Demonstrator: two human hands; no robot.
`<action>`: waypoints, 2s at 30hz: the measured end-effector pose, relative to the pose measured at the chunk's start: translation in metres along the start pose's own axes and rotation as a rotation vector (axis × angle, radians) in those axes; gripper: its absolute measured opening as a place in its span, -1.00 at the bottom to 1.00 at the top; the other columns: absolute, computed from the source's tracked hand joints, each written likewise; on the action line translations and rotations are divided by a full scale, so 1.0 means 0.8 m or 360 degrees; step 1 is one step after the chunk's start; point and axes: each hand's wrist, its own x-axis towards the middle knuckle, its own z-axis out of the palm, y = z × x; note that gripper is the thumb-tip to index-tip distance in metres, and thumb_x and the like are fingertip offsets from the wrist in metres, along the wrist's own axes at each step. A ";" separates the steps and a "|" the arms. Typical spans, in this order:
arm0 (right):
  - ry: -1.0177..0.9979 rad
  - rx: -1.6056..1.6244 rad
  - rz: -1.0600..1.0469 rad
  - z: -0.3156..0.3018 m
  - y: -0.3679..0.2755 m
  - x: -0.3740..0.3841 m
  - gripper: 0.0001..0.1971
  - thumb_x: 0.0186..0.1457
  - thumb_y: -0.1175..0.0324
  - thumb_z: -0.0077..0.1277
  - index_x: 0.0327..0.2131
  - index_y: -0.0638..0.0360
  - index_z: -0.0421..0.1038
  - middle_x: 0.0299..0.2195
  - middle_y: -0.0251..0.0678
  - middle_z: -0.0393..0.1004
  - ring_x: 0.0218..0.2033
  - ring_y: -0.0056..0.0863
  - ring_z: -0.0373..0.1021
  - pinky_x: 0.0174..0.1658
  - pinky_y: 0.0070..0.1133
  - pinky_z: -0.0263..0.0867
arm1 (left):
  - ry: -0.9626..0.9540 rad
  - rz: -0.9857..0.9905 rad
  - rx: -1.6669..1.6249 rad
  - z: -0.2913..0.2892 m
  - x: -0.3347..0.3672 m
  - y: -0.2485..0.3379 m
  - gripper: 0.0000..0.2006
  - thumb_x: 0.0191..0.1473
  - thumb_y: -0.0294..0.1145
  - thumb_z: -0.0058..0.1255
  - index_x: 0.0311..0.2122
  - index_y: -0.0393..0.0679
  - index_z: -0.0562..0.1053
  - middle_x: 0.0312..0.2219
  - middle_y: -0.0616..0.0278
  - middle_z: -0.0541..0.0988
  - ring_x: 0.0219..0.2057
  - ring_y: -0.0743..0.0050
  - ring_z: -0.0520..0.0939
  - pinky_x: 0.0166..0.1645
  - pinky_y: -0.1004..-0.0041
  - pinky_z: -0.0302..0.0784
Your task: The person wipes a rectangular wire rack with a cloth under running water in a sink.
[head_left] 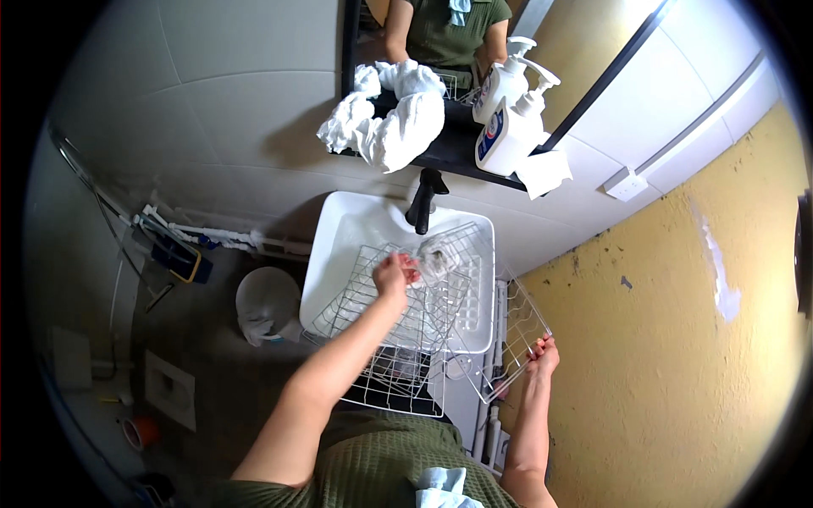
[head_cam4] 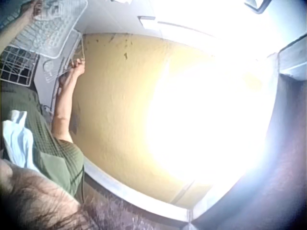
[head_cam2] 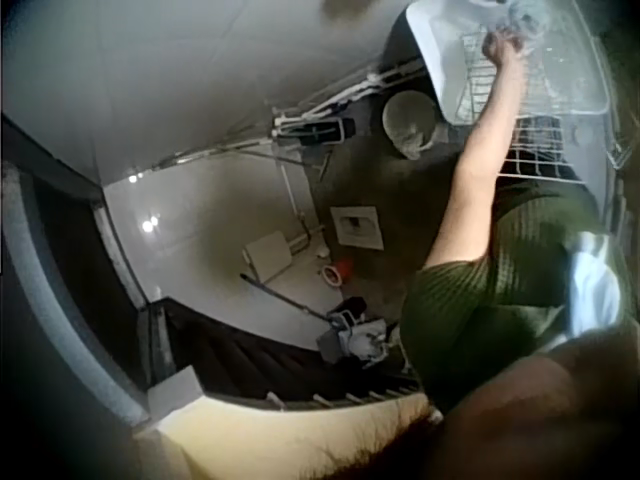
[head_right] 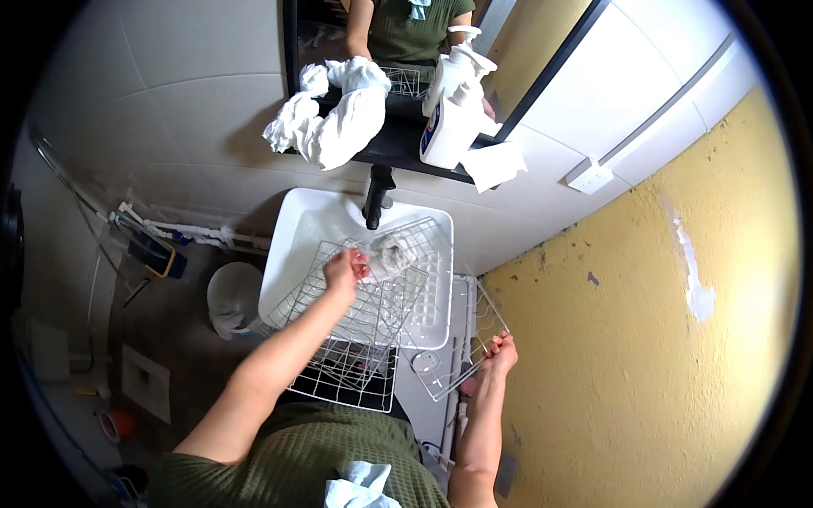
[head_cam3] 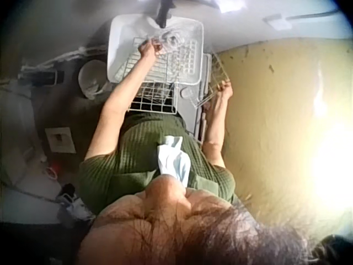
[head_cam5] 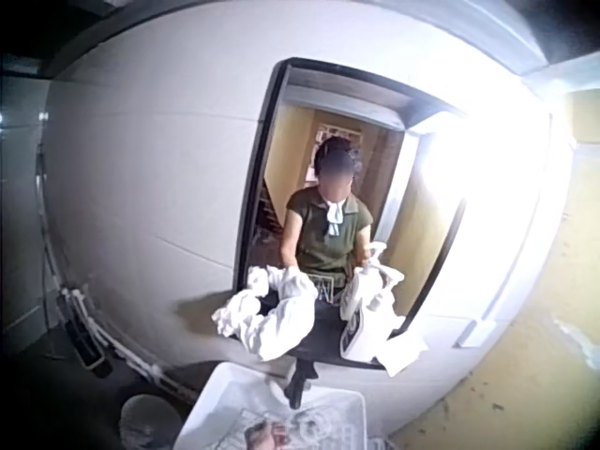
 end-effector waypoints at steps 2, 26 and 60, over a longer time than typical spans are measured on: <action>-0.0012 -0.0019 0.0005 -0.011 -0.007 0.007 -0.82 0.22 0.29 -0.38 -0.38 0.00 0.25 -0.68 -0.55 0.26 -0.82 -0.78 -0.01 -0.75 -0.74 -0.16 | -0.0027 -0.0101 -0.0047 -0.006 0.013 0.019 -0.67 0.23 -0.22 -0.25 -0.35 -0.31 0.40 -0.53 0.09 0.56 -0.53 0.33 0.61 -0.43 0.40 0.59; -0.1540 0.0201 0.0481 0.083 -0.011 -0.061 -0.13 0.01 -0.30 -0.21 0.10 0.36 0.07 0.07 0.09 0.18 0.09 -0.10 0.18 0.12 -0.24 0.15 | -0.0156 -0.0119 0.0003 -0.098 0.007 0.085 -0.64 0.27 -0.28 -0.44 -0.32 -0.38 0.33 -0.45 -0.06 0.54 -0.43 0.22 0.62 -0.37 0.45 0.61; -0.1119 -0.0349 0.0811 0.078 0.064 -0.208 -0.70 0.05 0.41 -0.15 -0.14 0.37 0.22 -0.17 0.20 0.40 -0.22 -0.03 0.46 -0.48 -0.60 0.45 | -0.1027 -0.0666 0.1071 -0.028 0.064 0.072 -0.73 0.16 -0.21 -0.09 -0.34 -0.24 0.47 -0.56 0.29 0.51 -0.58 0.53 0.51 -0.47 0.52 0.47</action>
